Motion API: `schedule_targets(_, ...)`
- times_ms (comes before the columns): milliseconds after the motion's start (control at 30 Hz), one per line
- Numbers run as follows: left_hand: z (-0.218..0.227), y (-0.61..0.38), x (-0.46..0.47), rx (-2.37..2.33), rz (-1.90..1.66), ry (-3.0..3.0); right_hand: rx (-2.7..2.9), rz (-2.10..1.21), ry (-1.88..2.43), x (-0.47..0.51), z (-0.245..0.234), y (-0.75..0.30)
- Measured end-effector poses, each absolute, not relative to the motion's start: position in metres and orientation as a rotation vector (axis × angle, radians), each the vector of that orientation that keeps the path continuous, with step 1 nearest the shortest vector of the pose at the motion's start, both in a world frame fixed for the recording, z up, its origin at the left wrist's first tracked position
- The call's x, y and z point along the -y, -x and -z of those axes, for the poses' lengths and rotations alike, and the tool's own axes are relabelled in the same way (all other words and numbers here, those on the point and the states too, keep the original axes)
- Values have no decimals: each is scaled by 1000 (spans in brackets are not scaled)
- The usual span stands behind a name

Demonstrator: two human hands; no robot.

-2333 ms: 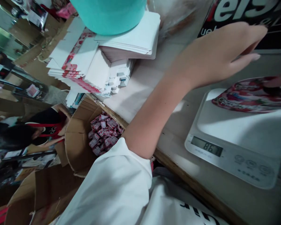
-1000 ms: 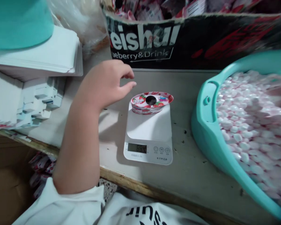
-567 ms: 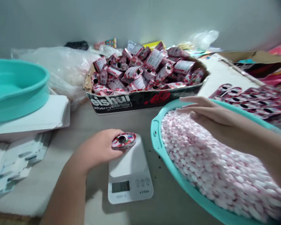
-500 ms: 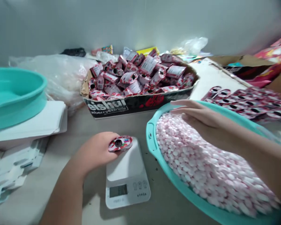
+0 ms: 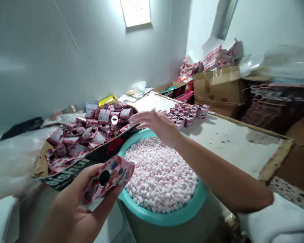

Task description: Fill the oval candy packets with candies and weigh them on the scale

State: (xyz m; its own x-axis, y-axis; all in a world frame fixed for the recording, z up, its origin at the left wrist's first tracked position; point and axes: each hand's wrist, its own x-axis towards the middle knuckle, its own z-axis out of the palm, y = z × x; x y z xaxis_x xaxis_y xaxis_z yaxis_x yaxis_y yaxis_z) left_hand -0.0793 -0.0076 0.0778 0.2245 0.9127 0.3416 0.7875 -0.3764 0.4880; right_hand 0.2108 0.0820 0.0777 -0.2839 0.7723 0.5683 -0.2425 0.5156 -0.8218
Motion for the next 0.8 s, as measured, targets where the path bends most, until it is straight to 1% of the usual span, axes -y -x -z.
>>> schedule_targets(33,-87,61,8,-1555,-930,-2292,1527,-1077,420,-79,-81,-223)
schedule_targets(167,-113,-1,7,-1399,-763,-2529,1796,-1084,379,-43,-85,-255)
schedule_targets(267,-115,-38,5,-1320,-722,-2628,1951,-977,568,-11,-83,-269)
schedule_targets(367,-109,-70,5,-1196,-749,-2707,1858,-838,778,11,-78,-289)
schedule_targets(433,-108,-85,4,-1203,-746,-2771,1730,-801,861,19,-71,-308)
schedule_targets(533,-118,-86,-14,-1425,-612,-2822,1520,-820,875,22,-49,-348)
schedule_targets(600,-127,-66,-44,-1679,-520,-2813,1415,-875,940,19,-28,-379)
schedule_targets(633,-131,-50,-64,-1816,-456,-2801,1370,-877,1011,15,-16,-395)
schedule_targets(667,-134,-30,-86,-2064,-527,-2737,1327,-883,1100,9,-4,-409)
schedule_targets(700,-135,-6,-108,-2196,-557,-2669,1276,-888,1155,3,7,-423)
schedule_targets(800,-122,69,-170,-2305,-415,-2326,1323,-1021,1271,-19,31,-449)
